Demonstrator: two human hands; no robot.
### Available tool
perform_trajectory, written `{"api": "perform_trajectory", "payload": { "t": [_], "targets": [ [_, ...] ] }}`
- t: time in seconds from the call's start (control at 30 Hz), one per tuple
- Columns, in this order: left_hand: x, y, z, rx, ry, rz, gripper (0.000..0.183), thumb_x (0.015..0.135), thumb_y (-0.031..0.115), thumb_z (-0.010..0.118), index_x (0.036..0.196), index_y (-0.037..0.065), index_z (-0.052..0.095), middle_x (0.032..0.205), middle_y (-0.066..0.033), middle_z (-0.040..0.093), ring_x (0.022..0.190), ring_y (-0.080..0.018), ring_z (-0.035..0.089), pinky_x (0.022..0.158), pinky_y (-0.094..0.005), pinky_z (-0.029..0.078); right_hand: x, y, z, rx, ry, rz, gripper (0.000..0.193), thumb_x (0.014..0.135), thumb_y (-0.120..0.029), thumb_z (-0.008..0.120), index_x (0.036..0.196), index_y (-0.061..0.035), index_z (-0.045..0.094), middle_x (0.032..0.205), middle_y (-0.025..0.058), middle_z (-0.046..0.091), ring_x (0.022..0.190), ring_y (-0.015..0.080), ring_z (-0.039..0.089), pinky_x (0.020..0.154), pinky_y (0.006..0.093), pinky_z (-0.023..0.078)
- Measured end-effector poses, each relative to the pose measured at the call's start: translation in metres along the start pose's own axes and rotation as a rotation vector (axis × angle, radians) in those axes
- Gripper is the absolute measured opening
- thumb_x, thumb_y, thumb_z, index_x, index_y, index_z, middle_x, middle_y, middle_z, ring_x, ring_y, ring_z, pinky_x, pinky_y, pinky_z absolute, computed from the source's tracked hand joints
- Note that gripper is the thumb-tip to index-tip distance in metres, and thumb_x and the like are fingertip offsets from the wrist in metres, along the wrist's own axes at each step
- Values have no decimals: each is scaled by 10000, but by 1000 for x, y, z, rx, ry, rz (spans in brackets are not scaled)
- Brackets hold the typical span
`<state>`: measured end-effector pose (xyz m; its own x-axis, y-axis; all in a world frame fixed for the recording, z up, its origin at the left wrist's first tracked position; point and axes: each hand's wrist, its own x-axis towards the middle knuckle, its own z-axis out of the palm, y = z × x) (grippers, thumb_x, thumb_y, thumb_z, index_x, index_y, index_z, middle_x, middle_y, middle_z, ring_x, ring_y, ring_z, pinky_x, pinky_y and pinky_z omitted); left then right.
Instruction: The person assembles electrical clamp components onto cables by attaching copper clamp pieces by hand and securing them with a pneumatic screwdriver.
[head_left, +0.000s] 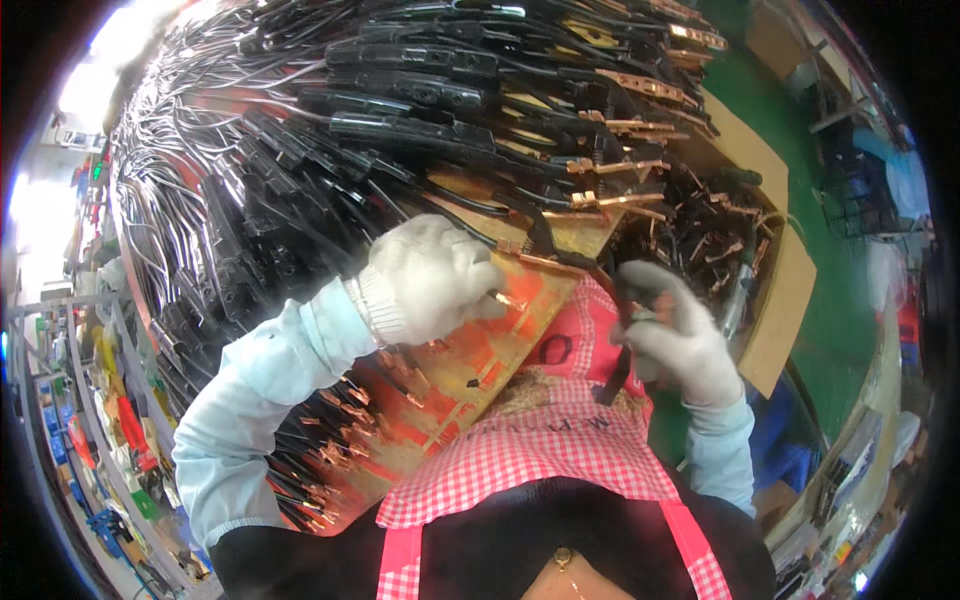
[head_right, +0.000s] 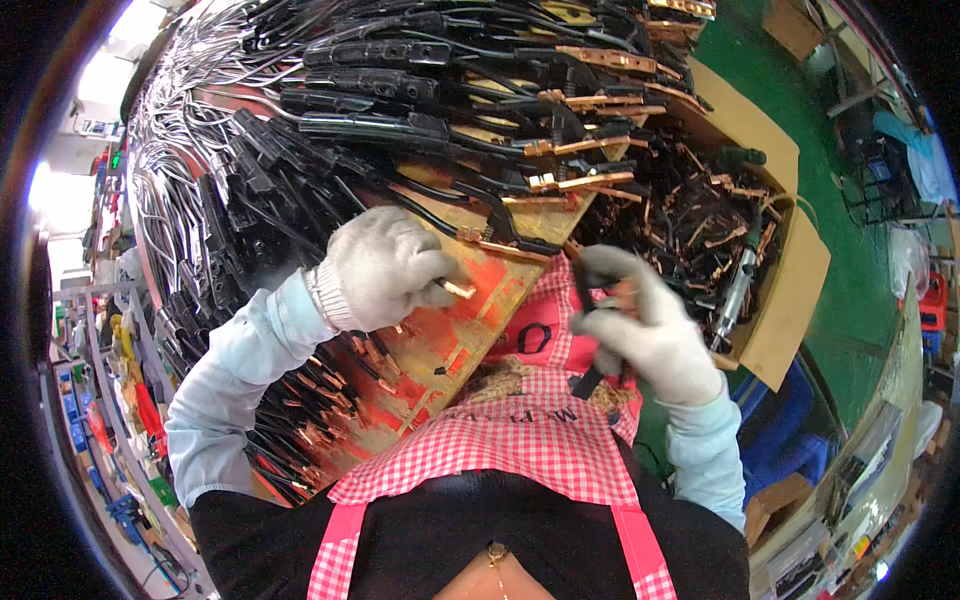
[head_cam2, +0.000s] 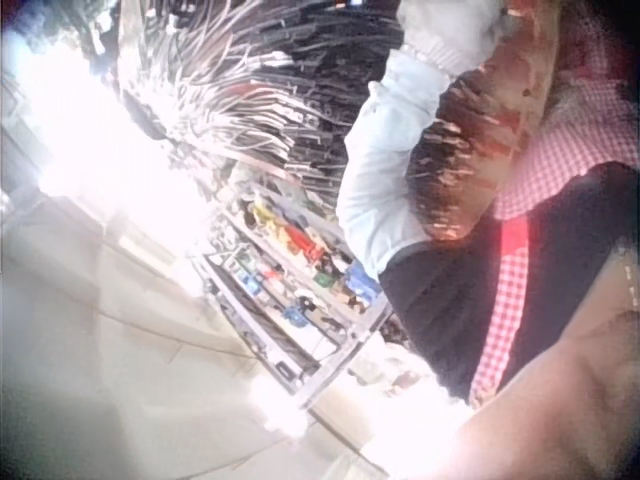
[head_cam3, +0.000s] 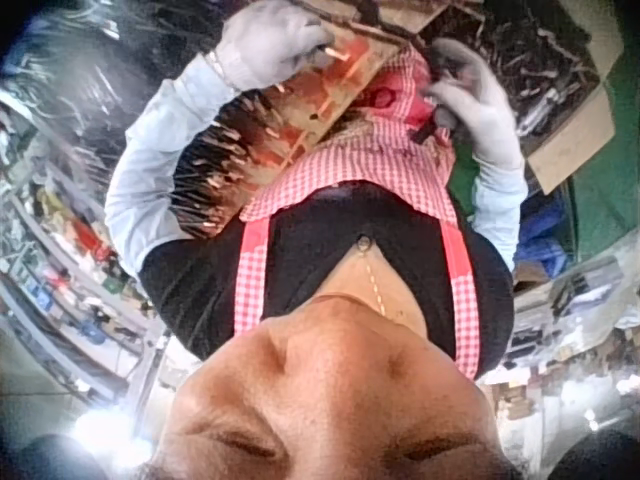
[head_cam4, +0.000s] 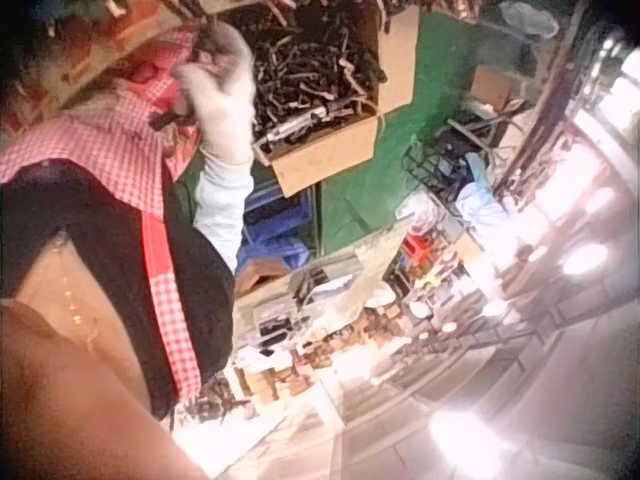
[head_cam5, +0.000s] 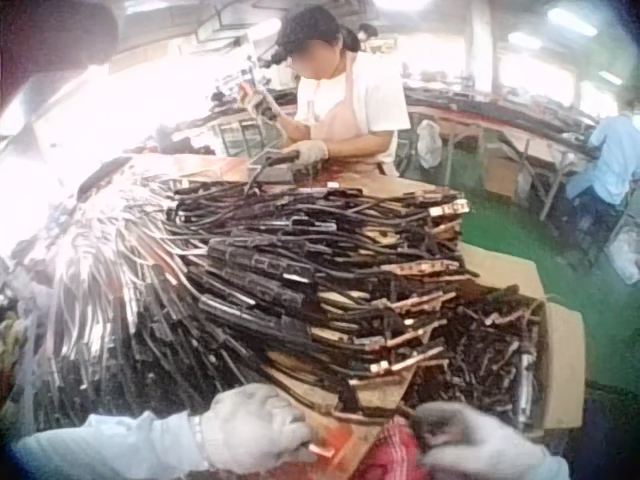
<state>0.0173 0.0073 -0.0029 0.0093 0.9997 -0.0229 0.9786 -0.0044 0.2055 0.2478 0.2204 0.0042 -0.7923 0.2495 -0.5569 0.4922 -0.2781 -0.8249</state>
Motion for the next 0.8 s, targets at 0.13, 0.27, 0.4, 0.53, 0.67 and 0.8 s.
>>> {"api": "perform_trajectory", "payload": {
  "t": [0.13,0.27,0.4,0.53,0.67,0.8],
  "targets": [
    [4,3,-3,-155,34,-19,205,816,278,732,997,186,709,800,-51,677,761,-289,665,683,-440,496,8,18,26,-686,-92,-534,534,894,-151,677,1385,-40,499,1207,157,660,1048,273,676,896,343,533],
    [6,5,-13,-273,-15,-81,213,835,186,707,1045,154,730,787,-77,677,749,-316,663,651,-448,503,20,24,39,-993,32,-548,446,873,-267,741,1266,-102,608,1100,126,703,882,280,713,737,355,570],
    [5,-2,-14,-459,-41,-107,235,859,163,696,1088,131,735,818,-104,695,765,-325,678,667,-440,524,28,23,47,-969,230,-791,414,827,-274,770,1191,-125,644,959,70,688,769,282,698,648,351,557],
    [7,-4,-14,-579,31,-83,222,885,172,694,1089,97,736,869,-145,711,806,-333,696,703,-424,541,37,18,56,-934,190,-800,420,806,-249,778,1184,-129,639,984,75,659,788,286,688,664,360,554],
    [6,-2,-13,-629,9,-145,217,891,187,691,1078,90,739,867,-150,711,805,-338,695,691,-417,536,47,24,63,-870,191,-845,408,817,-204,762,1194,-126,628,1073,102,645,886,303,675,728,396,546],
    [7,0,-15,-580,-30,-177,233,889,200,689,1091,95,738,838,-153,703,777,-336,691,665,-416,529,53,27,68,-838,193,-868,411,834,-190,743,1217,-117,615,1090,111,644,917,325,663,751,418,538]
  ]
}}
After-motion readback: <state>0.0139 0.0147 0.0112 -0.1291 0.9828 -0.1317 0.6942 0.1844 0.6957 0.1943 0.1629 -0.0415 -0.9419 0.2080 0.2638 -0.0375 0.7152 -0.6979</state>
